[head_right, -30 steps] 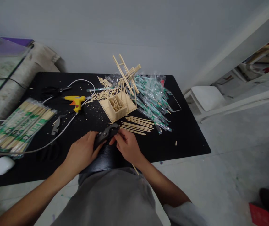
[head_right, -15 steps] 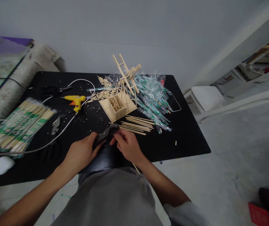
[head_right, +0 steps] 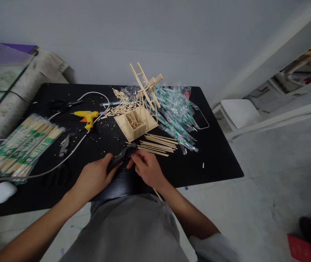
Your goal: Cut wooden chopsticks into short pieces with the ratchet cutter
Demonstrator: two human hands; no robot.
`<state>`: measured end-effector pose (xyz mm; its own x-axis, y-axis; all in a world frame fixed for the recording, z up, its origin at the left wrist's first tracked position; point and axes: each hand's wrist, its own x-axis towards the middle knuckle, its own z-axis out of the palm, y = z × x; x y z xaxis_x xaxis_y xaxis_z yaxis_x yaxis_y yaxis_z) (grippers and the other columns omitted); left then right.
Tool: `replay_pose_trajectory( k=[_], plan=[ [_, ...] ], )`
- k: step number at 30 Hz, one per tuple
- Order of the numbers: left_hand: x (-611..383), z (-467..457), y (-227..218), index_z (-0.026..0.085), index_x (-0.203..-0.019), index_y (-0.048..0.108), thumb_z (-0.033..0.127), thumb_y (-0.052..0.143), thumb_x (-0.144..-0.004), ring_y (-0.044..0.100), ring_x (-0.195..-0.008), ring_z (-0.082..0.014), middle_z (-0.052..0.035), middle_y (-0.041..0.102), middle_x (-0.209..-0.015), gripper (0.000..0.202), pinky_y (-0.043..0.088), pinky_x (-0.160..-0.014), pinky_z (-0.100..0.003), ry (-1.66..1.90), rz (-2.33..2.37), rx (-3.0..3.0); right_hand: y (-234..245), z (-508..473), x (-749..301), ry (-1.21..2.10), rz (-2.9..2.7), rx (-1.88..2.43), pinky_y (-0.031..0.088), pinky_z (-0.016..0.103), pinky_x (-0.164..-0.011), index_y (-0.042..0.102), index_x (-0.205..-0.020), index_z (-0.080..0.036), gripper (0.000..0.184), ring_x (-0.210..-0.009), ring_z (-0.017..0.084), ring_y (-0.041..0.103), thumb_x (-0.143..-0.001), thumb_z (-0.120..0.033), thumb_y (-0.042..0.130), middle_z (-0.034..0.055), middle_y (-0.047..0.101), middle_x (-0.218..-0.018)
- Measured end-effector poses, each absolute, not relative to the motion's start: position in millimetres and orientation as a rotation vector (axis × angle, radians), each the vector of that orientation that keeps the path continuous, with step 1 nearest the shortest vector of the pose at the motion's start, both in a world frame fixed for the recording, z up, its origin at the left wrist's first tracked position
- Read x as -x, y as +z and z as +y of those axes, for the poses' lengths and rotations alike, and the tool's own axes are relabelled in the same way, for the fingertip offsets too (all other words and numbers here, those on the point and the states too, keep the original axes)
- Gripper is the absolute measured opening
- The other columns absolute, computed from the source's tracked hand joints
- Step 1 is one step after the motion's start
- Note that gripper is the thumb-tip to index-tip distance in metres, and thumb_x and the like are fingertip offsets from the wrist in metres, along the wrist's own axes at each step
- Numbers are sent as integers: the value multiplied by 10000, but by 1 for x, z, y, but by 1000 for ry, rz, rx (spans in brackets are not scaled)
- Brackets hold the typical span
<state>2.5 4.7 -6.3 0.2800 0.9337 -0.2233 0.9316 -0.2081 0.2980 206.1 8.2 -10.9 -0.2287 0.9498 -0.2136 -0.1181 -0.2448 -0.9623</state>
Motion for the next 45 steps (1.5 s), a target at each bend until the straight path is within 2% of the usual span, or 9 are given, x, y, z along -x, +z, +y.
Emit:
replay_pose_trajectory(
  k=[7, 13, 18, 21, 27, 30, 34, 38, 45],
  plan=[
    [-2, 7, -7, 218, -921, 603, 492, 478, -1017, 649, -634, -197, 3, 658, -701, 316, 401, -618, -294, 405, 1467, -1855, -8, 8, -207, 1653, -1094, 1117, 258, 184, -368, 694, -971, -149, 339, -385, 41, 410, -939, -483, 649, -1, 684, -696],
    [1, 12, -2, 213, -1103, 632, 489, 555, -972, 685, -847, -228, -40, 732, -953, 315, 466, -759, -328, 538, 1507, -1872, -10, 8, -210, 1644, -1074, 1128, 253, 183, -364, 709, -1001, -151, 338, -383, 41, 407, -936, -479, 661, -2, 687, -684],
    [1, 33, 12, 209, -916, 640, 537, 617, -933, 593, -726, -168, 14, 649, -791, 329, 448, -689, -284, 739, 1453, -1652, -10, 7, -209, 1612, -1070, 1088, 246, 174, -354, 675, -1213, -203, 357, -364, 41, 374, -946, -438, 653, -33, 684, -667],
    [-7, 49, 23, 207, -847, 600, 511, 683, -894, 519, -631, -133, 43, 574, -695, 318, 420, -625, -263, 840, 1352, -1549, -6, 7, -211, 1599, -1064, 1067, 272, 171, -337, 658, -1140, -214, 308, -366, 53, 412, -947, -454, 653, -33, 698, -684],
    [-30, 77, 60, 195, -822, 631, 460, 684, -894, 531, -649, -137, 22, 604, -708, 280, 423, -623, -264, 775, 1197, -1700, 8, 21, -242, 1322, -901, 1051, 550, 238, -533, 541, -1011, -252, 299, -594, 141, 693, -892, -414, 763, -8, 789, -796],
    [-37, 88, 82, 195, -820, 674, 482, 661, -911, 577, -729, -150, 2, 651, -773, 301, 443, -656, -261, 703, 1107, -1854, 15, 32, -261, 1172, -785, 1051, 542, 216, -536, 564, -900, -226, 322, -637, 133, 714, -834, -398, 827, 20, 801, -850],
    [-38, 98, 97, 193, -774, 641, 482, 659, -914, 540, -574, -116, 14, 625, -665, 322, 406, -533, -242, 710, 997, -1708, 18, 38, -275, 999, -702, 1039, 503, 189, -496, 589, -790, -198, 385, -581, 108, 677, -738, -410, 907, 21, 777, -785],
    [-36, 103, 101, 192, -850, 682, 358, 770, -810, 496, -510, -97, 12, 656, -684, 192, 391, -488, -248, 962, 991, -1550, 16, 36, -276, 967, -664, 1085, 461, 203, -452, 531, -704, -211, 463, -510, 100, 601, -680, -428, 940, -19, 706, -664],
    [-30, 107, 101, 201, -901, 685, 339, 750, -821, 562, -651, -120, 6, 669, -808, 173, 480, -626, -266, 1308, 1231, -1728, 14, 32, -270, 1031, -737, 1172, 394, 221, -421, 479, -660, -219, 488, -485, 89, 505, -736, -467, 893, -22, 633, -643]
  ],
)
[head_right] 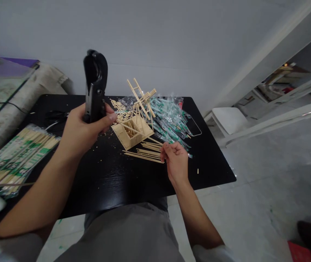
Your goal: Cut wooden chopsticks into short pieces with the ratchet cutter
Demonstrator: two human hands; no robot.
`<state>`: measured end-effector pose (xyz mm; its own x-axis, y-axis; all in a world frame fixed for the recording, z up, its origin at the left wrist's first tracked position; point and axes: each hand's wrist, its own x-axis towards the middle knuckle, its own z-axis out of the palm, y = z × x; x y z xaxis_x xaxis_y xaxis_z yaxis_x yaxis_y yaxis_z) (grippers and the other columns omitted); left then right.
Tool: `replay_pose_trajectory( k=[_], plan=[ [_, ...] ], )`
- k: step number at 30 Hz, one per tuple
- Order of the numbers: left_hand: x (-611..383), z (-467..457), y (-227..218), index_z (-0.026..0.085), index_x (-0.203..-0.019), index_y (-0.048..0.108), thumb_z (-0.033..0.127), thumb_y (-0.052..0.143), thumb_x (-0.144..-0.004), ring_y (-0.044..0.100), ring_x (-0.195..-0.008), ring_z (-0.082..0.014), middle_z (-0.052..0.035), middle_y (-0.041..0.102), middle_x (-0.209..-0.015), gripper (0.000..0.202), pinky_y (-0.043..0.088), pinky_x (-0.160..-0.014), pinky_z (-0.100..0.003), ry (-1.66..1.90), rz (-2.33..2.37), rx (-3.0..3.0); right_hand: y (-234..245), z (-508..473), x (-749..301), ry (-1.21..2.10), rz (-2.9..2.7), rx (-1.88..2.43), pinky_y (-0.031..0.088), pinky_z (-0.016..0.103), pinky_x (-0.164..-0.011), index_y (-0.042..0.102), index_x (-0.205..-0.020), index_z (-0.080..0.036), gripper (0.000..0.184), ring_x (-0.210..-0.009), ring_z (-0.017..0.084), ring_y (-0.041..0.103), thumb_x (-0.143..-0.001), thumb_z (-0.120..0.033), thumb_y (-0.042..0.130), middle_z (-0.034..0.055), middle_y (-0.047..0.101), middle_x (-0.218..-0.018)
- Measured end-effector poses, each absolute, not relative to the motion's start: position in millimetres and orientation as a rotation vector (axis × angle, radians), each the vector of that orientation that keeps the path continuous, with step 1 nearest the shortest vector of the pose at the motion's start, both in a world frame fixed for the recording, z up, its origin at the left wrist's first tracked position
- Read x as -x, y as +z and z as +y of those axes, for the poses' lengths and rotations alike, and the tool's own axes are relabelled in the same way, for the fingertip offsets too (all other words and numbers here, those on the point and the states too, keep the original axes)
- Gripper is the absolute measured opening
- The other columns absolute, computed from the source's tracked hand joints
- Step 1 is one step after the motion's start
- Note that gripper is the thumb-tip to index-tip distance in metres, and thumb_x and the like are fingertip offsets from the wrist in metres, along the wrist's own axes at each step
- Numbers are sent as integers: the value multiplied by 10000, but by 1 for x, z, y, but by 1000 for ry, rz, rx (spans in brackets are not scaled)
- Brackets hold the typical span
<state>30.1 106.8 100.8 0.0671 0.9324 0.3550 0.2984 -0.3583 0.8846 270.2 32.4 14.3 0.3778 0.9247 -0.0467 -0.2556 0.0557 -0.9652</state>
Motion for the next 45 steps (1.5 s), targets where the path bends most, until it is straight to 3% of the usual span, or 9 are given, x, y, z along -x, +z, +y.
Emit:
replay_pose_trajectory(
  k=[7, 17, 22, 26, 30, 32, 35, 45],
  plan=[
    [-25, 112, 97, 191, -881, 692, 317, 742, -809, 597, -758, -146, 13, 671, -815, 154, 491, -713, -266, 1202, 1315, -1850, 15, 34, -266, 1149, -635, 1105, 373, 184, -414, 487, -640, -203, 526, -485, 65, 484, -648, -448, 953, -39, 617, -636],
    [-24, 103, 98, 182, -908, 699, 295, 793, -757, 537, -548, -102, -24, 727, -784, 211, 454, -530, -253, 1175, 1070, -1506, 3, 34, -262, 1201, -701, 1202, 324, 202, -376, 556, -649, -193, 488, -451, 66, 449, -693, -536, 900, -25, 605, -629],
    [-25, 101, 99, 192, -855, 674, 323, 751, -818, 530, -566, -107, 6, 675, -736, 156, 451, -564, -260, 1226, 1123, -1614, -1, 34, -259, 1220, -800, 1288, 278, 208, -354, 574, -572, -190, 539, -403, 73, 414, -692, -622, 874, -23, 563, -512],
    [-21, 97, 103, 205, -833, 676, 339, 737, -846, 558, -652, -131, 22, 643, -738, 147, 462, -641, -273, 1237, 1249, -1848, -5, 34, -265, 1208, -953, 1394, 298, 219, -368, 574, -580, -198, 527, -408, 100, 460, -719, -620, 856, 10, 626, -519],
    [-14, 97, 107, 222, -842, 662, 328, 727, -859, 529, -652, -138, 35, 605, -715, 125, 436, -643, -281, 1269, 1346, -1924, -13, 37, -281, 987, -1228, 1568, 436, 270, -481, 669, -688, -193, 370, -531, 169, 588, -786, -515, 823, 41, 699, -621],
    [-10, 99, 108, 231, -834, 655, 330, 735, -855, 520, -667, -144, 33, 597, -727, 129, 431, -650, -288, 1301, 1389, -1941, -19, 38, -289, 713, -1429, 1630, 532, 341, -668, 736, -772, -194, 189, -741, 227, 680, -826, -368, 784, 83, 762, -819],
    [-6, 101, 109, 238, -833, 650, 335, 736, -860, 521, -689, -149, 28, 606, -750, 133, 430, -666, -298, 1295, 1420, -1972, -27, 39, -296, 452, -1700, 1706, 526, 422, -901, 762, -829, -200, 43, -979, 278, 696, -832, -177, 726, 111, 766, -1010],
    [-6, 100, 110, 236, -839, 659, 303, 732, -849, 489, -660, -150, 32, 571, -725, 100, 387, -637, -295, 1238, 1402, -1979, -35, 41, -299, 462, -2041, 1847, 509, 348, -860, 728, -922, -185, 169, -926, 247, 714, -883, -39, 652, 98, 779, -947]
  ],
)
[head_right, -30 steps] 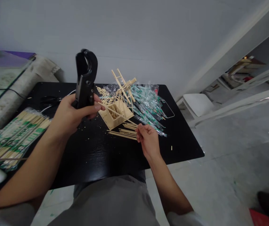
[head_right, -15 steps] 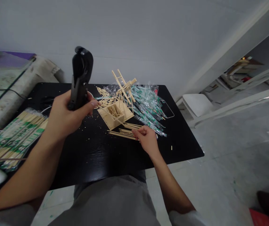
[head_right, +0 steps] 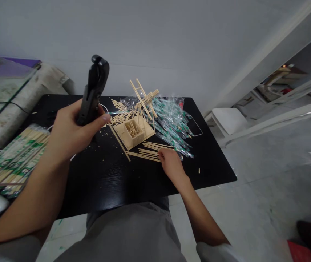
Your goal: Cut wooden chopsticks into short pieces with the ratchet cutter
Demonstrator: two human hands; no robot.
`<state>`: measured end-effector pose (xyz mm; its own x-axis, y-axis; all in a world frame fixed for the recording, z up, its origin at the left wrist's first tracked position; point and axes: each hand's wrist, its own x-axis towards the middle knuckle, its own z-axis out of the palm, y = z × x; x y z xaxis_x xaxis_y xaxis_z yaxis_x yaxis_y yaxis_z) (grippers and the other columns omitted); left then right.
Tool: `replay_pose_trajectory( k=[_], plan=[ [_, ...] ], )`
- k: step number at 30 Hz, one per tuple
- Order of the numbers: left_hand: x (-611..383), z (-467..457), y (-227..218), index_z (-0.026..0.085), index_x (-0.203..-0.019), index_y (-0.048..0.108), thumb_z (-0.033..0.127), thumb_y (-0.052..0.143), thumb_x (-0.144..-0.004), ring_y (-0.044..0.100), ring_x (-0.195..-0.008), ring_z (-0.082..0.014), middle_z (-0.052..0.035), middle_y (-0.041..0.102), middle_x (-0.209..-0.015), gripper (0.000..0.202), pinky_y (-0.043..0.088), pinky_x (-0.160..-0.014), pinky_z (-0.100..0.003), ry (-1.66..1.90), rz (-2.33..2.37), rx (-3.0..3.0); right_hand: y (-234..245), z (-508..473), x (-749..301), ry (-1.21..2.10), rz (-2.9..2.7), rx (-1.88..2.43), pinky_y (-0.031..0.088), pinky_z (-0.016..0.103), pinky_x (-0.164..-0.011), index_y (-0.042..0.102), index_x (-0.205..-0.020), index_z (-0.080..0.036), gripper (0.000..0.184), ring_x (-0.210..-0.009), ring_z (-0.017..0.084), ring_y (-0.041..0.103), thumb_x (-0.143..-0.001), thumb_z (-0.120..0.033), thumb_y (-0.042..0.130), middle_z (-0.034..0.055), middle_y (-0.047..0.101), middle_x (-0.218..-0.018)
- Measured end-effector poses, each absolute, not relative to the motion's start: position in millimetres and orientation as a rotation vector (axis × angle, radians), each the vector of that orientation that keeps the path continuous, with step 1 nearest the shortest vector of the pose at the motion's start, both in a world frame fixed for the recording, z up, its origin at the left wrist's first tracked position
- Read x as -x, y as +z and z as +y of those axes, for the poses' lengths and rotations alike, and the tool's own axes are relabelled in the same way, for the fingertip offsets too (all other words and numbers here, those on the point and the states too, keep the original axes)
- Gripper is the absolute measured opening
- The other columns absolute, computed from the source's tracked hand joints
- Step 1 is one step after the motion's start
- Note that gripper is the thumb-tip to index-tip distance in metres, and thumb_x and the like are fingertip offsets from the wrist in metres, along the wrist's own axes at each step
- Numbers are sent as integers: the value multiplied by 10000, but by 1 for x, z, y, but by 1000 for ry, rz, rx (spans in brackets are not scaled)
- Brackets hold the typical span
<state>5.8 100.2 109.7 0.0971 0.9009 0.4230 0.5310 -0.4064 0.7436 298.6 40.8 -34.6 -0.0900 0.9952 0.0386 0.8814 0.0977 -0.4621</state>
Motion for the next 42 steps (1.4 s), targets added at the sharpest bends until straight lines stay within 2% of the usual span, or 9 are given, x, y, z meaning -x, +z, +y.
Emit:
replay_pose_trajectory(
  k=[8, 14, 17, 21, 28, 35, 42],
  plan=[
    [-9, 101, 108, 229, -832, 631, 308, 713, -866, 499, -679, -148, 34, 594, -743, 119, 416, -663, -289, 1219, 1394, -2000, -28, 43, -297, 516, -2186, 1820, 493, 336, -881, 711, -1070, -152, 250, -947, 242, 698, -908, -4, 590, 111, 765, -984],
    [-10, 100, 108, 218, -829, 628, 288, 714, -858, 498, -694, -139, 41, 582, -745, 115, 408, -674, -276, 1195, 1384, -2008, -34, 40, -295, 371, -2353, 1827, 466, 366, -897, 657, -1173, -100, 312, -997, 276, 648, -922, 24, 520, 159, 721, -1060],
    [-10, 100, 107, 216, -833, 625, 276, 714, -856, 497, -689, -138, 42, 581, -742, 110, 398, -663, -274, 1200, 1383, -2001, -37, 38, -295, 332, -2375, 1816, 454, 360, -880, 655, -1127, -106, 285, -978, 273, 635, -933, 30, 497, 145, 705, -1033],
    [-10, 102, 105, 218, -833, 622, 262, 718, -851, 505, -684, -138, 42, 589, -744, 107, 396, -650, -280, 1218, 1383, -2014, -41, 38, -298, 326, -2356, 1810, 450, 346, -845, 675, -998, -144, 165, -947, 262, 628, -973, -43, 547, 121, 687, -989],
    [-9, 104, 104, 221, -834, 627, 250, 721, -845, 517, -682, -143, 41, 597, -741, 98, 407, -649, -290, 1225, 1400, -2024, -43, 39, -300, 291, -2351, 1767, 457, 352, -853, 689, -982, -152, 56, -951, 271, 629, -982, -127, 639, 111, 677, -984],
    [-8, 105, 102, 225, -859, 639, 264, 719, -858, 525, -674, -142, 41, 602, -742, 89, 412, -646, -289, 1237, 1399, -2020, -46, 41, -299, 246, -2384, 1759, 424, 338, -794, 644, -905, -162, 95, -881, 252, 611, -978, -104, 627, 94, 661, -917],
    [-5, 104, 105, 222, -893, 658, 265, 717, -871, 573, -704, -151, 29, 641, -772, 77, 457, -681, -292, 1259, 1384, -2011, -46, 41, -297, 194, -2322, 1709, 419, 384, -786, 613, -885, -177, 157, -857, 279, 576, -977, -78, 532, 112, 660, -895]
  ],
)
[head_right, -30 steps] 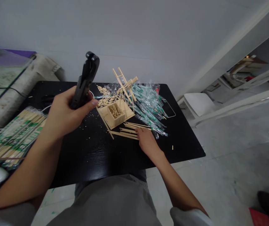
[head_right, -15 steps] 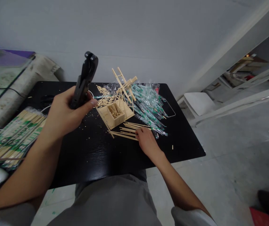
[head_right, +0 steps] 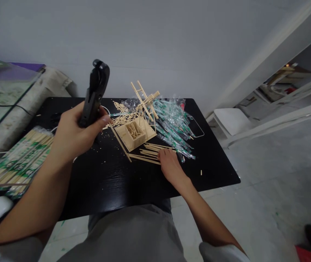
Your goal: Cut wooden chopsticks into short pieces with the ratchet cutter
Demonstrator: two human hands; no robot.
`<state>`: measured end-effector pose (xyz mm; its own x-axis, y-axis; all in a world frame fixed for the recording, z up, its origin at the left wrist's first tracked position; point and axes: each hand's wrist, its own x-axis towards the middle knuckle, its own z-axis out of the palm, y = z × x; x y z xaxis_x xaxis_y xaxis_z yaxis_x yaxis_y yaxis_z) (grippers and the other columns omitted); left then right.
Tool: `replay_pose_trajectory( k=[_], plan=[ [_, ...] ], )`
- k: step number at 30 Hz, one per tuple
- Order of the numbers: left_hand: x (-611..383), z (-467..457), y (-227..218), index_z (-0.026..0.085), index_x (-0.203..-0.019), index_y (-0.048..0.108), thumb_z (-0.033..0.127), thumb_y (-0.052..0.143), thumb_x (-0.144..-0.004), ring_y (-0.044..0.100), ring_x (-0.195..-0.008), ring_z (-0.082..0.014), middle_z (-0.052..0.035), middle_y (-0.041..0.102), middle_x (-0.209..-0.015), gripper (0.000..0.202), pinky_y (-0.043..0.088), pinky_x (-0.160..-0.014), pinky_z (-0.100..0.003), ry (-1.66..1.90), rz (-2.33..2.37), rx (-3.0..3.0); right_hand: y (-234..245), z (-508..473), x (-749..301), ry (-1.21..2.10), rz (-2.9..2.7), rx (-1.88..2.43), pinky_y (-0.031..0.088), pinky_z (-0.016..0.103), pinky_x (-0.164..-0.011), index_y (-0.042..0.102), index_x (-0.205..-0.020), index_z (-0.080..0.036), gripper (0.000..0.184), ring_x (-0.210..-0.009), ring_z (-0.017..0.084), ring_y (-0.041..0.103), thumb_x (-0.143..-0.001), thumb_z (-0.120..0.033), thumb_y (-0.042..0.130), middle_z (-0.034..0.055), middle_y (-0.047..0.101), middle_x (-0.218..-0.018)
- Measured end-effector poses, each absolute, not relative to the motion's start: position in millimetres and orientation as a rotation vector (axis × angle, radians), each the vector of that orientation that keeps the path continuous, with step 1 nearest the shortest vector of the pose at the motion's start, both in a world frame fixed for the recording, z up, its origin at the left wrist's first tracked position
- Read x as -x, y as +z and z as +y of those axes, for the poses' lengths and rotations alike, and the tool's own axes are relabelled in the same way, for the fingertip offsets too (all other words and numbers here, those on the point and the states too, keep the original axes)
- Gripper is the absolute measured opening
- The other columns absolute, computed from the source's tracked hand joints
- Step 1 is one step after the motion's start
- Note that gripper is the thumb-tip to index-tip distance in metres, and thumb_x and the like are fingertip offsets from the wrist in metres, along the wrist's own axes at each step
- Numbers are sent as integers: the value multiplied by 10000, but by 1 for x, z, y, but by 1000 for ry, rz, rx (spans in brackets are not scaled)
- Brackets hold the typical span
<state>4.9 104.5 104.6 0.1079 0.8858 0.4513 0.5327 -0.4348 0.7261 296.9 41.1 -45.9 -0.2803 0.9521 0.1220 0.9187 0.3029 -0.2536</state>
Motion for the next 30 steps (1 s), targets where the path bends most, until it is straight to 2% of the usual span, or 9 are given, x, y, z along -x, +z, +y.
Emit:
replay_pose_trajectory(
  k=[3, 4, 7, 9, 12, 18, 22, 26, 30],
  plan=[
    [-7, 103, 105, 215, -899, 661, 254, 715, -873, 594, -722, -149, 25, 657, -786, 72, 473, -699, -286, 1284, 1351, -2017, -30, 39, -288, 378, -2026, 1598, 478, 377, -784, 633, -930, -193, 110, -860, 263, 621, -994, -155, 552, 93, 694, -910],
    [-8, 102, 104, 211, -903, 661, 248, 708, -878, 601, -720, -147, 25, 661, -783, 65, 477, -703, -283, 1285, 1330, -2017, -24, 38, -282, 491, -1923, 1529, 504, 368, -790, 652, -1002, -199, 81, -861, 248, 650, -990, -174, 575, 79, 715, -934],
    [-15, 99, 102, 203, -919, 662, 231, 681, -893, 619, -712, -138, 25, 681, -785, 44, 490, -714, -273, 1267, 1258, -2021, -6, 36, -259, 774, -1701, 1344, 557, 338, -793, 695, -1182, -232, 233, -842, 208, 700, -953, -202, 662, 44, 754, -977],
    [-20, 95, 100, 201, -918, 666, 228, 676, -894, 620, -705, -133, 26, 689, -788, 37, 491, -703, -264, 1243, 1227, -2043, 1, 35, -244, 877, -1609, 1218, 579, 314, -788, 740, -1089, -236, 162, -871, 196, 716, -936, -209, 692, 48, 761, -1030],
    [-22, 89, 93, 202, -913, 675, 226, 684, -890, 620, -702, -125, 29, 693, -797, 34, 481, -681, -251, 1186, 1198, -2092, 2, 34, -227, 909, -1607, 1129, 588, 288, -746, 769, -989, -232, 83, -893, 195, 713, -942, -220, 702, 54, 744, -989],
    [-18, 70, 70, 200, -943, 677, 249, 667, -924, 651, -724, -130, 23, 715, -818, 53, 490, -685, -240, 1095, 1157, -2156, -15, 34, -213, 1000, -1650, 1078, 601, 328, -826, 791, -1005, -230, 100, -927, 220, 743, -940, -267, 725, 56, 789, -1010],
    [-16, 56, 61, 207, -1006, 682, 186, 644, -923, 683, -735, -128, 27, 740, -838, 93, 506, -694, -230, 1015, 1133, -2151, -27, 34, -207, 1150, -1668, 1062, 590, 330, -835, 794, -983, -216, 128, -927, 230, 764, -957, -298, 699, 38, 818, -1001],
    [-13, 47, 56, 214, -1040, 690, 126, 639, -896, 709, -759, -140, 17, 765, -868, 176, 524, -714, -239, 948, 1100, -2131, -34, 35, -205, 1083, -1768, 1052, 555, 301, -797, 776, -914, -188, 144, -856, 211, 744, -973, -267, 671, 34, 800, -913],
    [-8, 42, 49, 211, -1070, 690, 201, 656, -921, 733, -826, -169, -19, 780, -945, 153, 548, -769, -277, 959, 1132, -2094, -40, 37, -203, 1003, -1862, 1047, 538, 303, -816, 775, -928, -192, 128, -857, 205, 733, -978, -219, 660, 42, 800, -927]
  ],
)
